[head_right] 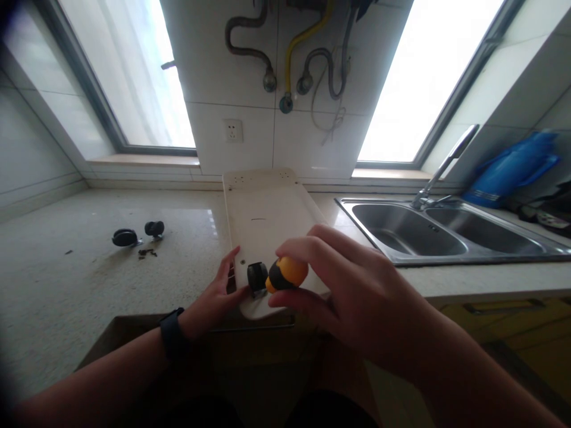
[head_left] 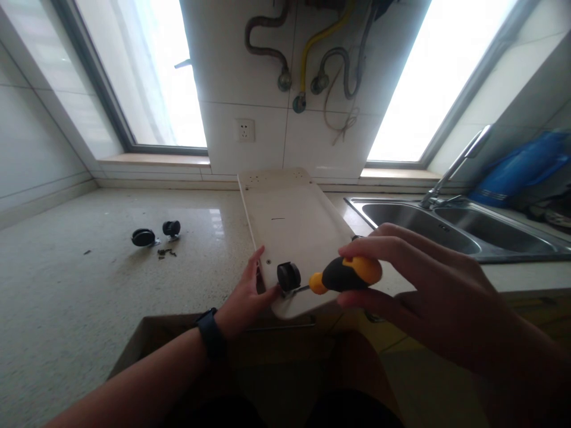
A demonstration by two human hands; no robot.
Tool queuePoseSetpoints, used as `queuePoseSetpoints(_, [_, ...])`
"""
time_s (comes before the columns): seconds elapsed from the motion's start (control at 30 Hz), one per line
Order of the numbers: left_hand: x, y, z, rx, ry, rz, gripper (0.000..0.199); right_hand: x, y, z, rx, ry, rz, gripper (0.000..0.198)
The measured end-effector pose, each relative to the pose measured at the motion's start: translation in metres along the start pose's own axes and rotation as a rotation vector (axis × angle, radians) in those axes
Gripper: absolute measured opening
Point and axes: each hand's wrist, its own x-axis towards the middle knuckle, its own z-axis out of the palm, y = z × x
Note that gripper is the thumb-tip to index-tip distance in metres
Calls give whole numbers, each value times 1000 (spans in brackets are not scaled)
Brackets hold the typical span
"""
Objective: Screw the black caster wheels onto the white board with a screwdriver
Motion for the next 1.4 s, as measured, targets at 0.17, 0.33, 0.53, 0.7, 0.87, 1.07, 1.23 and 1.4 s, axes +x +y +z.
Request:
queuePoseSetpoints(0.17, [1, -1, 0, -2, 12, -17, 101, -1, 5, 6, -64, 65, 67, 30])
queuePoseSetpoints(0.33, [2, -4, 0, 14, 26, -10, 100, 1, 8, -1, 33, -174, -4, 55])
queuePoseSetpoints(0.53, [0, -8, 0, -1, 21, 14, 100, 0, 7, -7, 95, -271, -36, 52])
queuePoseSetpoints(0.7, [0, -3, -1, 54, 29, -2, 100, 2, 10, 0, 3, -120, -11, 31])
queuePoseSetpoints(0.87, [1, -1, -1, 55, 40, -8, 101, 6, 11, 7, -41, -36, -39, 28])
queuePoseSetpoints(1.07, [1, -4, 0, 35, 38, 2, 102, 4, 13, -6, 44, -264, -84, 34])
queuePoseSetpoints(1.23, [1, -2, 0, 49, 40, 3, 101, 3, 10, -12, 136, -321, -57, 47])
queuePoseSetpoints(1.4, [0, 0, -2, 87, 34, -7, 102, 1, 11, -9, 129, -277, -53, 39])
